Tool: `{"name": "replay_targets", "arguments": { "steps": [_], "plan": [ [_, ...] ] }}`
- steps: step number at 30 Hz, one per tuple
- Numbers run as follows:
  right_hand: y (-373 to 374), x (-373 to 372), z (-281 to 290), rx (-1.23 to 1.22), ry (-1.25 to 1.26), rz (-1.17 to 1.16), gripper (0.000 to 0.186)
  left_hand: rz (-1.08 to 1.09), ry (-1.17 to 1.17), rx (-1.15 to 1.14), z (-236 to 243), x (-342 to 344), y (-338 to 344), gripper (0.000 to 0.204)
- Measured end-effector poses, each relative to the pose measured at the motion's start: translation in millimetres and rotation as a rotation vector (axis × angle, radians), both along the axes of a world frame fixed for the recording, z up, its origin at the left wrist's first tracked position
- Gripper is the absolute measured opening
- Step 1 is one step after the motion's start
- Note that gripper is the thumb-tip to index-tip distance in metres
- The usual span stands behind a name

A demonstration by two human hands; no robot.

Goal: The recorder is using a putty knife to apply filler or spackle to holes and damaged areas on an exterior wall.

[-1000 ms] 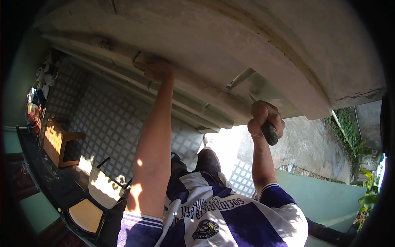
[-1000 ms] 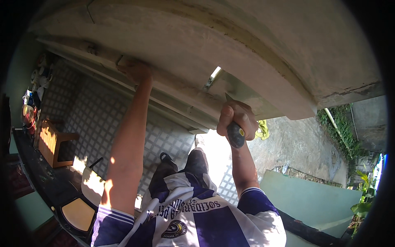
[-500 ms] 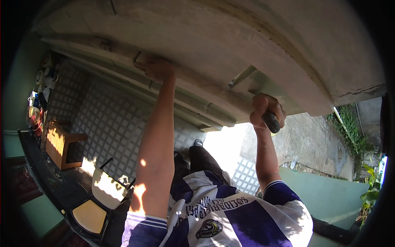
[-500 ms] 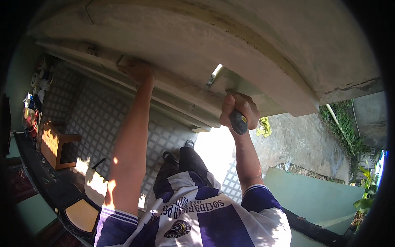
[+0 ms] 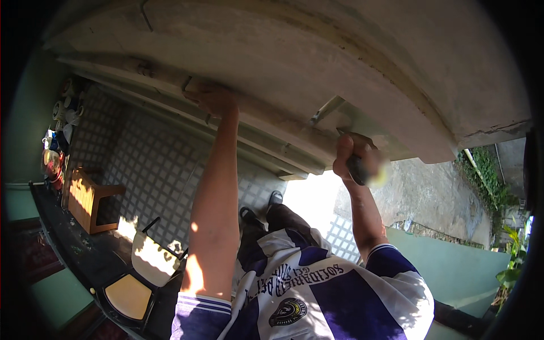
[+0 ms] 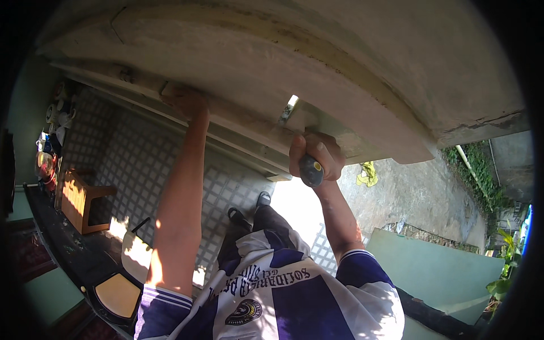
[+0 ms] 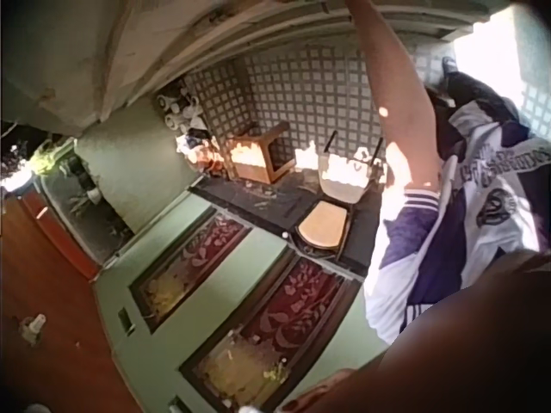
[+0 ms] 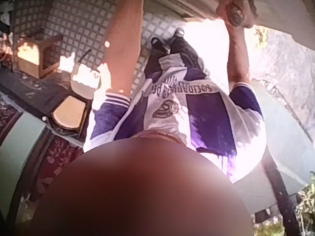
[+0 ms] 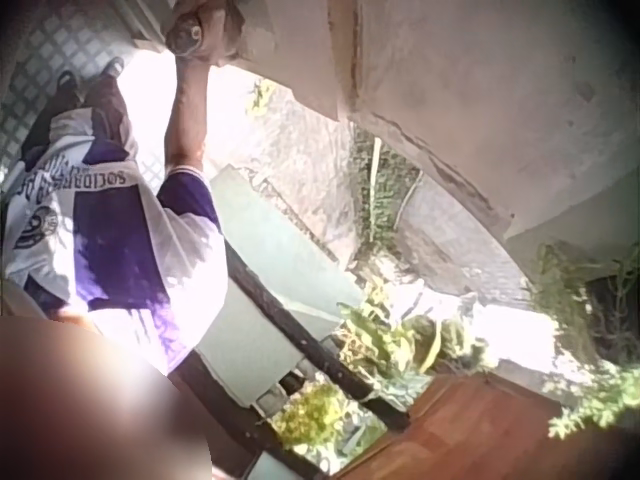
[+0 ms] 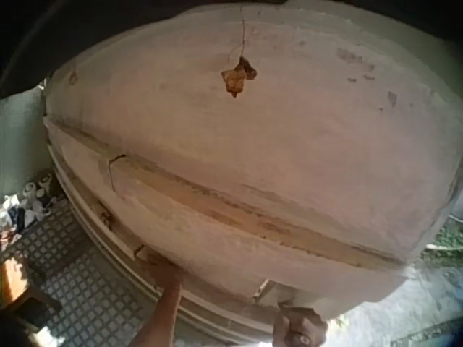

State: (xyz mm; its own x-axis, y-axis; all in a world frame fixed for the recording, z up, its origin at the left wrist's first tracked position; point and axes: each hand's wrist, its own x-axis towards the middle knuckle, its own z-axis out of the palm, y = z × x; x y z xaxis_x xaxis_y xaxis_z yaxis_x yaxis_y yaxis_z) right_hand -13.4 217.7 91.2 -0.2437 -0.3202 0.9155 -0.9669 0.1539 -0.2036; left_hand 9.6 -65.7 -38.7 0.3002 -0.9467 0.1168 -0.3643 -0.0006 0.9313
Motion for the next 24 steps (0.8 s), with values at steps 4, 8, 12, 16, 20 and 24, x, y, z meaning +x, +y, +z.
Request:
{"name": "replay_targets", "arguments": {
  "steps": [4,8,12,16,20,24],
  "plan": [
    [2.7,-4.2,1.7,-0.089,-0.003,0.092,0.017,-0.033,0.011,0.029,-0.8,-5.6,6.4,0.053],
    [2.9,-1.5,4.0,-0.089,0.013,0.108,0.018,-0.093,0.056,0.079,-1.5,-1.4,5.1,0.054],
    [5.8,-8.3,-10.5,0.059,-0.072,-0.007,0.018,-0.020,-0.003,-0.016,-12.0,-3.2,-2.7,0.054],
    [12.4,0.6,-3.1,-0.206,-0.123,0.263,0.016,-0.056,0.038,-0.005,-5.4,-3.8,3.6,0.054],
    [11.7,-6.9,-12.5,0.055,-0.117,-0.050,0.023,-0.046,0.054,0.035,8.2,-0.4,8.9,0.053],
    [14.8,-6.8,-19.2,-0.091,-0.131,0.079,0.019,-0.098,0.109,0.108,9.4,-0.4,7.2,0.054]
  ]
}}
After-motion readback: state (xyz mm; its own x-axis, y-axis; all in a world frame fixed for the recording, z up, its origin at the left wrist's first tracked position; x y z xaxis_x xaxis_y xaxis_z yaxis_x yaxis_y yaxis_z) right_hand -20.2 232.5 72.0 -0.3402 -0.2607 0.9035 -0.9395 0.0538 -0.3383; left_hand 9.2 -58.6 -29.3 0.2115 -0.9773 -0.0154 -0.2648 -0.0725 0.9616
